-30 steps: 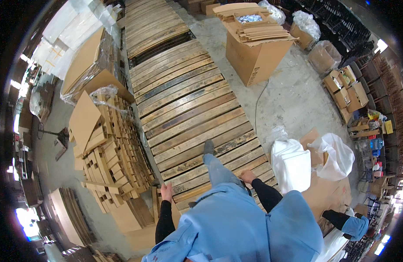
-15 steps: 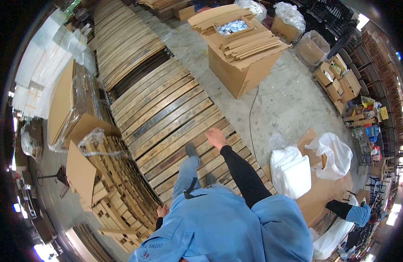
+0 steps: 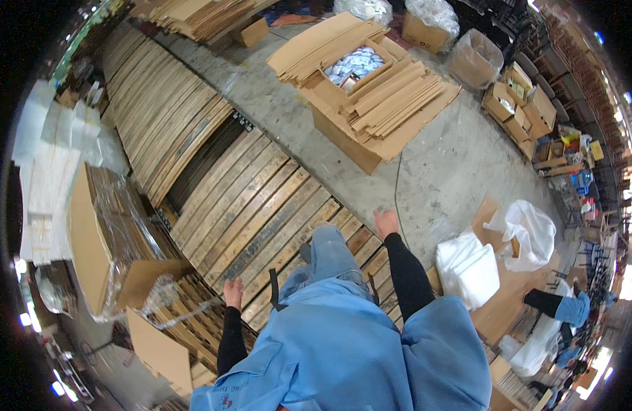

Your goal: The person packs a black object into a cardboard box using bubble wrap and cardboard dividers. They then close the box flaps and seal the box with packing tape.

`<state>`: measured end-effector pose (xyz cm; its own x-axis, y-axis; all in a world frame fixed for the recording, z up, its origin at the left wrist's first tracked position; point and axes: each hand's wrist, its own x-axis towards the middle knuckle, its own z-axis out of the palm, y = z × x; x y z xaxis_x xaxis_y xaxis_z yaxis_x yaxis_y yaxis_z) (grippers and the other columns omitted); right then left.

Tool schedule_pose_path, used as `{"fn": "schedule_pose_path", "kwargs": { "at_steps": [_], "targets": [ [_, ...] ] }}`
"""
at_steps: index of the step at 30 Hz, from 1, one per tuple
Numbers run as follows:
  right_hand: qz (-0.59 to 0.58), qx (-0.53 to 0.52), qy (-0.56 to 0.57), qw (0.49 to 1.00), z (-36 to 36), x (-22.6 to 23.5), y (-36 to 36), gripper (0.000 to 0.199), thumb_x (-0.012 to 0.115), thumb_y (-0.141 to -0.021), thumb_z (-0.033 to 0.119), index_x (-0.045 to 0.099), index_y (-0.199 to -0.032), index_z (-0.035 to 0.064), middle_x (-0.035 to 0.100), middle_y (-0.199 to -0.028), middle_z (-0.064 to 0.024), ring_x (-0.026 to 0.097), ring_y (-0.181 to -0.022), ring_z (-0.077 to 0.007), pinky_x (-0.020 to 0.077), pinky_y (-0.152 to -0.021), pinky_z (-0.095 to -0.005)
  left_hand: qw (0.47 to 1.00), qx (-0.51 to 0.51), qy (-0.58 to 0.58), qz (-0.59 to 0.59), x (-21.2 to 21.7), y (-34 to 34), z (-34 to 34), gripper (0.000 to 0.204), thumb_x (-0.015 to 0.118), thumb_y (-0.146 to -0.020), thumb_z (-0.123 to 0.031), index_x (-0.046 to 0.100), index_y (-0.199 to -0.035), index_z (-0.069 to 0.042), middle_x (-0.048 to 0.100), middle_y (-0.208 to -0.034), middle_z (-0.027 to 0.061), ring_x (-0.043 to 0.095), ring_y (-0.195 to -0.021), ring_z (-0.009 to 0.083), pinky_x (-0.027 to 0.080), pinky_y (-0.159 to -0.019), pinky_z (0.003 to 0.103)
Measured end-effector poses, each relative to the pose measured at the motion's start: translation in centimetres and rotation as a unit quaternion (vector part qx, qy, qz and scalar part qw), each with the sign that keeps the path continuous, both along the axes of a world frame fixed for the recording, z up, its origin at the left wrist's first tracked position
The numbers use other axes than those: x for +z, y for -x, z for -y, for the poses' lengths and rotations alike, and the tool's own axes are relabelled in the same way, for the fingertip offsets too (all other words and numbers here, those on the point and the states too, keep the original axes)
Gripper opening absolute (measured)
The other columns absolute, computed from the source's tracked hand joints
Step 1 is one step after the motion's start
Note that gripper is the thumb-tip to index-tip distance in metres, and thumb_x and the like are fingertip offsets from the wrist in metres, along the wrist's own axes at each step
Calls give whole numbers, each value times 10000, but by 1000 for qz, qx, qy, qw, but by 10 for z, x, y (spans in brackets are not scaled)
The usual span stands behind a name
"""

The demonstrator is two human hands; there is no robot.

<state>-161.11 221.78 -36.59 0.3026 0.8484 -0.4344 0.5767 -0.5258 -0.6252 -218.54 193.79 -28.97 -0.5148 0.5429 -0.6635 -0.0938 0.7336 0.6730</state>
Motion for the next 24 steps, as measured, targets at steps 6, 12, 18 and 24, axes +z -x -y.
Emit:
{"fn": "schedule_pose_path", "kwargs": {
  "at_steps": [6, 12, 18, 24],
  "targets": [
    [-3, -26, -129, 991, -241, -24, 53, 418, 687, -893, 334, 624, -672, -16, 563, -541, -128, 586, -477, -243, 480, -439, -416, 996, 52, 47, -48, 62, 56, -120, 849, 668, -1004, -297, 173, -1617, 20, 521, -1476, 217, 581, -1291, 288, 486, -1031, 404],
    [-27, -155, -18, 987, -505, -38, 130, 565, 689, -826, 454, 700, -1030, -73, 702, -1031, -327, 682, -1026, -464, 530, -889, -510, 982, 166, 74, -46, 67, 78, -89, 187, 660, -986, -170, 504, -1034, -80, 606, -883, 62, 610, -745, 152, 529, -618, 324],
    [127, -124, -15, 984, -664, -50, 179, 599, 736, -827, 442, 649, -1115, -76, 717, -1093, -297, 691, -1076, -440, 553, -927, -501, 944, 156, 282, 67, 120, 43, -148, 598, 658, -991, -218, 373, -1496, -73, 670, -1074, 70, 620, -868, 188, 506, -618, 354],
    [235, -46, 73, 968, -729, -108, 154, 495, 641, -904, 368, 656, -1144, -65, 724, -1134, -265, 712, -1077, -400, 570, -940, -453, 947, 80, 310, -23, 130, 92, -304, 614, 624, -1020, -289, 310, -1502, -74, 706, -1223, 83, 696, -1045, 228, 550, -765, 366]
  ]
}}
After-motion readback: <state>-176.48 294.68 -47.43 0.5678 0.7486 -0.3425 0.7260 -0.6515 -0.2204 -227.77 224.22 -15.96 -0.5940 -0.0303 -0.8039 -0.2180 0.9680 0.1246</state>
